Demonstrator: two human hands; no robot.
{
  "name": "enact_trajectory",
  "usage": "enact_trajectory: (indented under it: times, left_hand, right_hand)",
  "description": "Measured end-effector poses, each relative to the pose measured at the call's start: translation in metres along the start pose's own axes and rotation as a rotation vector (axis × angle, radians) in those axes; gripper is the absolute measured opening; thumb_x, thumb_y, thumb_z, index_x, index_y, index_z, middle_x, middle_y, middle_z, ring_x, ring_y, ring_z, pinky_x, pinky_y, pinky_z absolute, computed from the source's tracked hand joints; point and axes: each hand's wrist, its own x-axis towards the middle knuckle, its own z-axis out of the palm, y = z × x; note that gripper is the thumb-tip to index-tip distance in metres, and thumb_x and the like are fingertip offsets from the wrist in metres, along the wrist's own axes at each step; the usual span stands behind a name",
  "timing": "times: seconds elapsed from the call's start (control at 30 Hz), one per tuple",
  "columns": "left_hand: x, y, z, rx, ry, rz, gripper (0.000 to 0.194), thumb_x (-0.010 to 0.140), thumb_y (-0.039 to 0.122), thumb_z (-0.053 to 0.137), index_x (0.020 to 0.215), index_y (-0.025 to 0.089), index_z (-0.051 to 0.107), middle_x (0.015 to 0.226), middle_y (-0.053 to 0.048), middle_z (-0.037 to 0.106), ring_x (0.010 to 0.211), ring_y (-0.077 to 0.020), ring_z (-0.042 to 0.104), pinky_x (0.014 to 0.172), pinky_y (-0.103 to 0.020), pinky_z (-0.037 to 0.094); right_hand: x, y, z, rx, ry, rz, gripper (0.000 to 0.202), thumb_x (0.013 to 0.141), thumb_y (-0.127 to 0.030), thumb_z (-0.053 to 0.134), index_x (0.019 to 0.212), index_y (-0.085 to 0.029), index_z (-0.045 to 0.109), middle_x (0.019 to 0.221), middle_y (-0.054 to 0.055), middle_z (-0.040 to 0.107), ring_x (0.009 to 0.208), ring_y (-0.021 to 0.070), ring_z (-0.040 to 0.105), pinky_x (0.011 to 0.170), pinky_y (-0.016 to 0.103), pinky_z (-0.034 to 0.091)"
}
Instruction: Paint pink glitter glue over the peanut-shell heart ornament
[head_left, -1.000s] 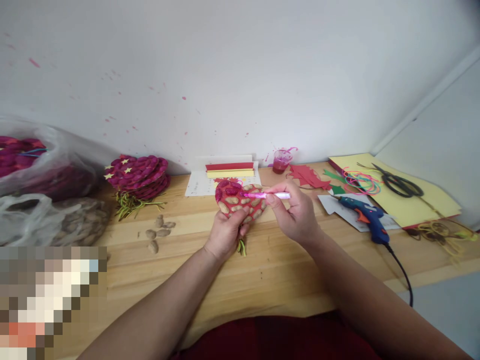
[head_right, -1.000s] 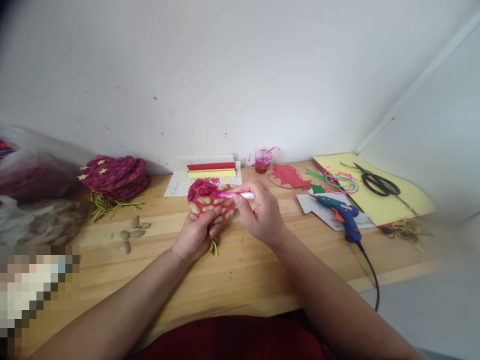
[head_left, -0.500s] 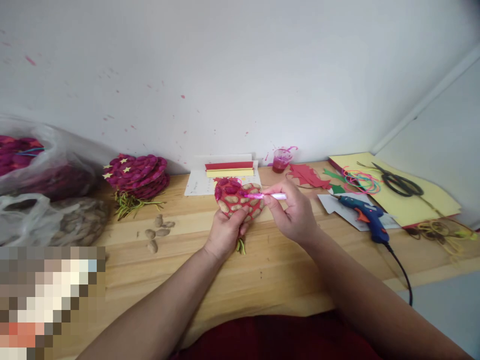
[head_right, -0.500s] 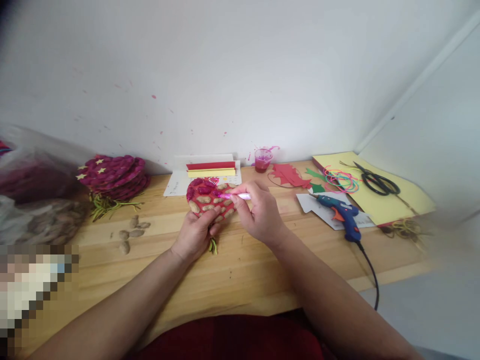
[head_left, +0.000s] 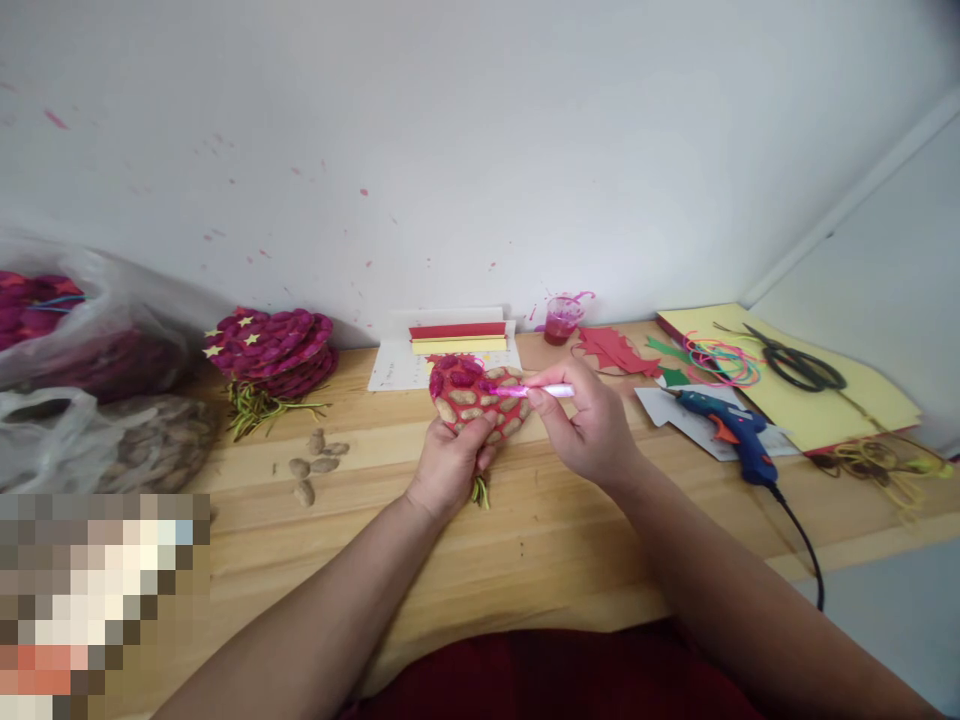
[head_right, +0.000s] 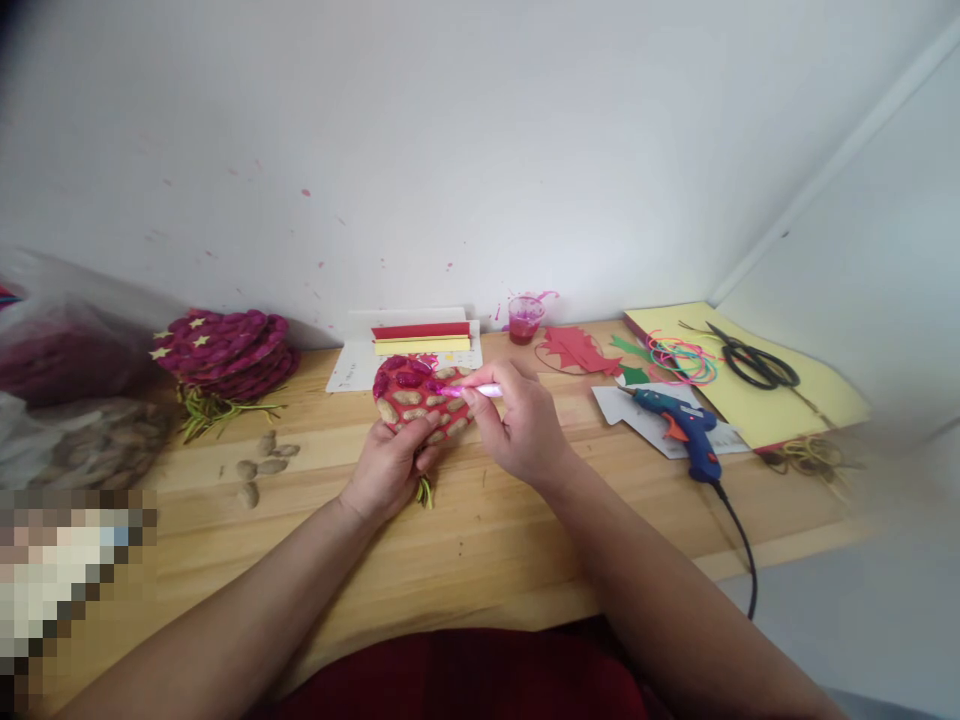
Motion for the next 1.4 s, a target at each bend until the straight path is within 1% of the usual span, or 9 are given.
enact_trajectory:
  times: [0.1,0.17,0.37,0.47,0.57,0.83,1.07,1.27,1.4]
  left_hand:
    - [0.0005,0.0020,0.0008,-0.014,0.020,-0.008,0.037,0.063,0.036,0.092,0.067,0.013,0.063,0.057,0.004,0.055,0.042,-0.0018,0.033,0.039,-0.017,0.022]
    - [0.0010,0.0035,0.0015,-0.044,0.040,-0.007,0.038,0.061,0.035,0.093,0.066,0.014,0.062,0.058,0.004,0.056,0.042,-0.0017,0.033,0.039,-0.017,0.022]
    - [0.0003,0.0063,0.0028,-0.055,0.030,-0.022,0.037,0.061,0.034,0.094,0.069,0.013,0.064,0.059,0.003,0.059,0.042,-0.0017,0.033,0.038,-0.016,0.022]
    - [-0.0004,0.0065,0.0029,-0.057,0.022,-0.032,0.037,0.062,0.032,0.094,0.067,0.014,0.062,0.057,0.004,0.057,0.041,-0.0016,0.032,0.038,-0.017,0.021]
    - [-0.0004,0.0064,0.0028,-0.064,0.023,-0.044,0.036,0.061,0.032,0.094,0.069,0.014,0.063,0.061,0.003,0.061,0.041,-0.0015,0.033,0.037,-0.017,0.021]
    - [0.0001,0.0075,0.0034,-0.070,0.040,-0.037,0.036,0.060,0.032,0.094,0.067,0.013,0.064,0.063,0.002,0.062,0.043,-0.0013,0.035,0.037,-0.016,0.022]
    - [-0.0007,0.0074,0.0035,-0.060,0.020,-0.041,0.039,0.061,0.032,0.094,0.065,0.015,0.059,0.057,0.005,0.055,0.041,-0.0015,0.033,0.037,-0.016,0.022]
    - [-0.0008,0.0074,0.0035,-0.058,0.029,-0.040,0.038,0.061,0.032,0.094,0.065,0.015,0.060,0.057,0.005,0.056,0.042,-0.0019,0.033,0.038,-0.017,0.022]
    - [-0.0009,0.0070,0.0036,-0.065,0.045,-0.042,0.037,0.059,0.031,0.094,0.068,0.014,0.064,0.063,0.002,0.061,0.044,-0.0025,0.036,0.038,-0.017,0.022]
  right_hand:
    - [0.0005,0.0010,-0.0021,-0.027,-0.004,0.014,0.003,0.098,-0.022,0.061,0.096,-0.024,0.063,0.089,0.005,0.074,0.085,0.0214,0.069,0.076,0.036,0.053]
    - [0.0011,0.0015,-0.0040,-0.035,0.002,0.028,0.003,0.098,-0.023,0.061,0.095,-0.024,0.063,0.088,0.005,0.074,0.084,0.0215,0.069,0.074,0.036,0.053]
    - [0.0016,0.0026,-0.0046,0.042,0.010,0.066,0.003,0.098,-0.025,0.062,0.097,-0.023,0.064,0.091,0.004,0.075,0.080,0.0188,0.069,0.073,0.033,0.053]
    - [0.0020,0.0036,-0.0035,0.032,0.004,0.066,0.004,0.098,-0.025,0.061,0.097,-0.022,0.064,0.089,0.003,0.075,0.079,0.0188,0.068,0.072,0.033,0.053]
    - [0.0028,0.0038,-0.0044,0.023,-0.005,0.070,0.004,0.098,-0.025,0.061,0.096,-0.023,0.064,0.088,0.004,0.075,0.078,0.0190,0.068,0.071,0.033,0.052]
    - [0.0036,0.0029,-0.0098,0.025,-0.005,0.134,0.007,0.099,-0.029,0.062,0.094,-0.024,0.063,0.090,0.004,0.075,0.081,0.0200,0.069,0.074,0.035,0.053]
    - [0.0024,0.0067,-0.0063,0.093,0.000,0.165,0.009,0.100,-0.031,0.061,0.096,-0.023,0.064,0.084,0.002,0.074,0.077,0.0195,0.069,0.073,0.034,0.053]
    - [0.0040,0.0066,-0.0070,0.112,0.018,0.159,0.010,0.100,-0.030,0.061,0.095,-0.023,0.064,0.080,0.001,0.072,0.073,0.0178,0.067,0.070,0.033,0.052]
    - [0.0041,0.0067,-0.0076,0.112,0.007,0.158,0.009,0.100,-0.030,0.060,0.096,-0.023,0.064,0.080,0.001,0.073,0.073,0.0181,0.067,0.069,0.033,0.052]
